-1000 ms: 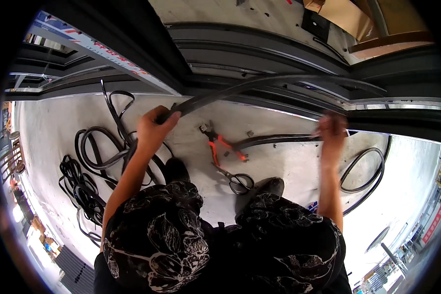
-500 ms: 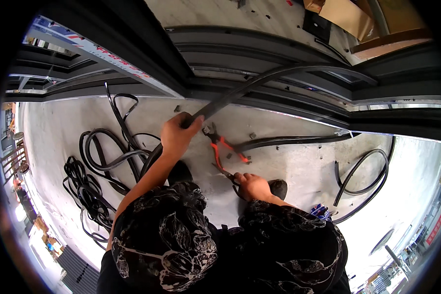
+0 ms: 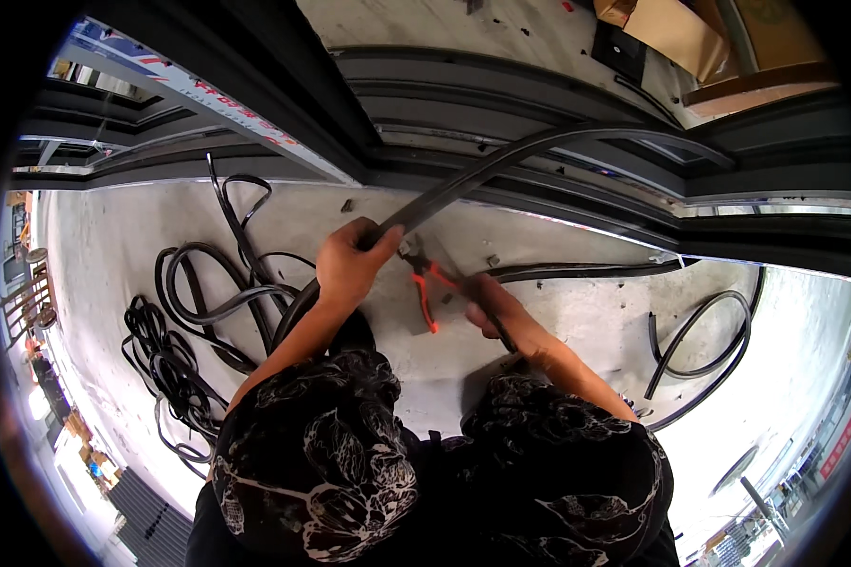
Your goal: The person installs a black rubber seal into the frame of a window. The person cuts a length of rubber tubing using a pair of pliers, then uses their hands and a small tool to press the seal into the grooves of the window frame, working around the corners and along the edges.
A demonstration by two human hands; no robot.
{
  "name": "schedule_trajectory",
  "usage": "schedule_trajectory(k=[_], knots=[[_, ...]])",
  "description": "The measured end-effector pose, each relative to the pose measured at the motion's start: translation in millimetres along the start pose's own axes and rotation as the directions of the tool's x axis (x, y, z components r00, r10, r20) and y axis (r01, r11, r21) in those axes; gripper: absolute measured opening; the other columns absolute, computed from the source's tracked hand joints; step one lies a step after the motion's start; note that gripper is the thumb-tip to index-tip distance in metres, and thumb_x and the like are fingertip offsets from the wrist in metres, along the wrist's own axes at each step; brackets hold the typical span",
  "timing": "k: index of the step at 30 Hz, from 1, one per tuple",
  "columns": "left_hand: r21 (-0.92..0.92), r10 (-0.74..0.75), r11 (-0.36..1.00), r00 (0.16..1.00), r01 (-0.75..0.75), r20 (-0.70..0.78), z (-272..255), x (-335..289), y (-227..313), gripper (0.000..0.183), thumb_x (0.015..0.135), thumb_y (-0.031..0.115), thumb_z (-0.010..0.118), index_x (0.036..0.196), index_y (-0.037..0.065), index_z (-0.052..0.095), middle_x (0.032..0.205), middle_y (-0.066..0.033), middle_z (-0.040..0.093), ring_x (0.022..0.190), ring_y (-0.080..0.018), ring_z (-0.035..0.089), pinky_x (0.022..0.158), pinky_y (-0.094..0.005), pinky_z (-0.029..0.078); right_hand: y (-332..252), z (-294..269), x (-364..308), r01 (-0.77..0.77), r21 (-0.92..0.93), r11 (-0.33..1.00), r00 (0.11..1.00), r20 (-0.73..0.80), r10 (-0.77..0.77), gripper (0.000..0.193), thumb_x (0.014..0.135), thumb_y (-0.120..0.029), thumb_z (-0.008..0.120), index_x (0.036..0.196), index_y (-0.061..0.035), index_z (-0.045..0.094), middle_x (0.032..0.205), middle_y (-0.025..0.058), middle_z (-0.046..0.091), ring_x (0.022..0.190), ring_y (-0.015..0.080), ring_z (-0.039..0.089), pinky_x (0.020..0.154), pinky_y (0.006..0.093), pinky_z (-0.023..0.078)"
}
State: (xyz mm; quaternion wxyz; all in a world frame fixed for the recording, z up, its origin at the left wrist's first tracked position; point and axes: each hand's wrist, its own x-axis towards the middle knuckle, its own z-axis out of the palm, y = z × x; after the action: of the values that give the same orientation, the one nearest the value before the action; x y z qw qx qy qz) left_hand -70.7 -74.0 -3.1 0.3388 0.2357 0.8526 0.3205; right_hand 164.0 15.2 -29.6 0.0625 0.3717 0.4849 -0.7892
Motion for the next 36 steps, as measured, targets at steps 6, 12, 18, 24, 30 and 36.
schedule_trajectory(k=[6,12,18,24,30,36], knots=[[0.024,-0.022,0.999,1.0,0.022,0.006,1,0,-15,0.039,0.082,0.039,0.073,0.08,0.001,0.067,0.062,-0.0031,0.058,0.057,-0.0117,0.051,0.056,-0.0294,0.041,1,22,23,0.221,-0.054,0.974,0.973,0.08,-0.217,0.056,0.087,-0.037,0.073,0.123,-0.0012,0.05,0.093,0.0082,0.059,0.086,0.0141,0.054,0.078,0.0303,0.046],[-0.066,0.022,0.998,0.999,-0.02,0.029,-1,-4,-11,0.032,0.088,0.028,0.072,0.077,0.0,0.062,0.063,0.0046,0.047,0.06,-0.0052,0.039,0.053,-0.0243,0.032,-25,22,35,0.277,-0.177,0.945,0.961,0.038,-0.274,0.053,0.087,-0.039,0.073,0.119,-0.0008,0.052,0.085,0.0057,0.058,0.078,0.0134,0.053,0.072,0.0293,0.045],[-0.051,-0.004,0.999,0.998,0.007,0.059,-6,-4,-15,0.037,0.083,0.038,0.074,0.08,0.002,0.067,0.062,-0.0007,0.056,0.057,-0.0105,0.049,0.055,-0.029,0.041,-30,26,39,0.213,-0.106,0.971,0.977,0.047,-0.209,0.051,0.088,-0.039,0.072,0.117,-0.0016,0.054,0.087,0.006,0.058,0.079,0.0128,0.053,0.071,0.0285,0.045],[-0.001,0.073,0.997,0.995,-0.074,0.068,-5,-8,-14,0.035,0.083,0.036,0.074,0.079,0.003,0.065,0.061,-0.0031,0.055,0.055,-0.0129,0.047,0.054,-0.0307,0.04,-25,30,44,0.295,-0.099,0.95,0.955,0.051,-0.291,0.047,0.089,-0.038,0.071,0.113,-0.0005,0.057,0.092,0.0066,0.06,0.083,0.0136,0.055,0.074,0.0299,0.047],[0.058,0.107,0.992,0.99,-0.113,0.092,-8,-8,-13,0.036,0.083,0.037,0.074,0.077,0.002,0.065,0.061,-0.0054,0.056,0.055,-0.0143,0.049,0.054,-0.032,0.041,-31,37,41,0.31,-0.336,0.889,0.938,-0.046,-0.344,0.04,0.087,-0.037,0.071,0.105,-0.0018,0.063,0.084,0.0159,0.065,0.076,0.0269,0.064,0.07,0.0358,0.049],[-0.003,0.113,0.993,0.98,-0.114,0.163,-12,-5,-20,0.037,0.083,0.037,0.073,0.079,0.001,0.065,0.061,-0.0063,0.056,0.055,-0.0154,0.049,0.054,-0.0317,0.041,-22,38,35,0.406,-0.517,0.754,0.863,-0.054,-0.502,0.032,0.085,-0.033,0.073,0.085,-0.0023,0.062,0.065,0.0133,0.061,0.06,0.0347,0.06,0.055,0.041,0.046]])
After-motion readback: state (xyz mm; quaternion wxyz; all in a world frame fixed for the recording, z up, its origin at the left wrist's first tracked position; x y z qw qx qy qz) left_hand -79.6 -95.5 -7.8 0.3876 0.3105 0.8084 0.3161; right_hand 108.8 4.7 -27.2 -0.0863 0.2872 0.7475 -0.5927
